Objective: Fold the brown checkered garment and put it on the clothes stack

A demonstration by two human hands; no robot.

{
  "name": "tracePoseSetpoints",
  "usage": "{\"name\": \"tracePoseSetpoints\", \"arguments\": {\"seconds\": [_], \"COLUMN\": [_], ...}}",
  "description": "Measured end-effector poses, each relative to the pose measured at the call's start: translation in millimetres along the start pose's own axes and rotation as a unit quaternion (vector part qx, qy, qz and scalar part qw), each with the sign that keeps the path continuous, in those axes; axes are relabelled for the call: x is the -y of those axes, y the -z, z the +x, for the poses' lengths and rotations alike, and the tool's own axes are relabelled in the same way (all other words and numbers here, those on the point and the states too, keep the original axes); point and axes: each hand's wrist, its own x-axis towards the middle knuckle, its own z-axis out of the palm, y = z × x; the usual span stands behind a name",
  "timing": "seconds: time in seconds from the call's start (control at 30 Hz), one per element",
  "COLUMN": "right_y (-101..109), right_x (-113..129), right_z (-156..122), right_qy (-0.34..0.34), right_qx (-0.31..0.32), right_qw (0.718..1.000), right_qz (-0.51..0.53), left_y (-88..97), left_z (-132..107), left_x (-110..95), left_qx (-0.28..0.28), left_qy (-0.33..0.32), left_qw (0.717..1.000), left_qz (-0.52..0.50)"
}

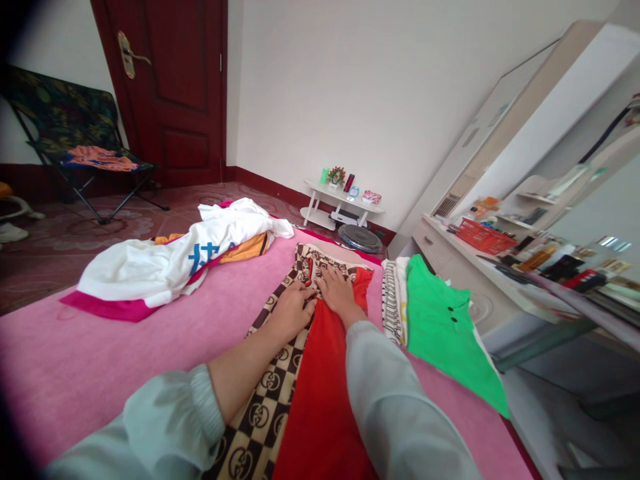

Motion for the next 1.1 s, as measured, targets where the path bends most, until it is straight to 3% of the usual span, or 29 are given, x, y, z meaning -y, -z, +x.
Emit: {"name": "tracePoseSetpoints", "arguments": {"seconds": [0.1,0.23,0.37,0.53,0.67,0.8,0.93,1.0,1.1], "right_y": [-0.8,8.3,20.1,36.3,49.4,68.6,87.7,92.2,89.9], "right_x": [-3.5,-2.6,-0.8,1.4,15.9,50.7,92.1,108.6,125.3], "right_z": [4.2,-20.4,-88.2,-190.8,-251.9,-291.1,-317.8,-328.5,-340.8], "right_qy": [-0.039,-0.016,0.036,0.04,0.024,0.06,0.119,0.137,0.127], "right_qx": [0.068,0.007,-0.078,-0.105,-0.124,-0.084,0.003,0.054,0.091], "right_qw": [0.997,0.997,0.985,0.971,0.959,0.951,0.95,0.951,0.959], "right_qz": [0.018,0.072,0.148,0.211,0.254,0.291,0.289,0.273,0.238], "left_y": [1.3,3.2,6.4,10.2,17.2,33.6,59.4,75.3,105.4], "left_z": [0.6,0.2,0.3,3.6,2.8,1.6,-3.7,-16.9,-56.2], "left_x": [0.5,1.5,2.9,6.8,3.5,-4.7,-5.9,-4.3,-6.6], "left_qx": [-0.003,-0.012,-0.003,0.035,0.071,0.125,0.214,0.248,0.248], "left_qy": [-0.001,-0.003,-0.004,0.003,-0.002,-0.022,-0.072,-0.111,-0.151], "left_qw": [1.0,1.0,1.0,0.999,0.997,0.992,0.974,0.962,0.956], "left_qz": [0.0,-0.005,-0.004,-0.01,-0.006,-0.007,-0.031,-0.039,-0.039]}}
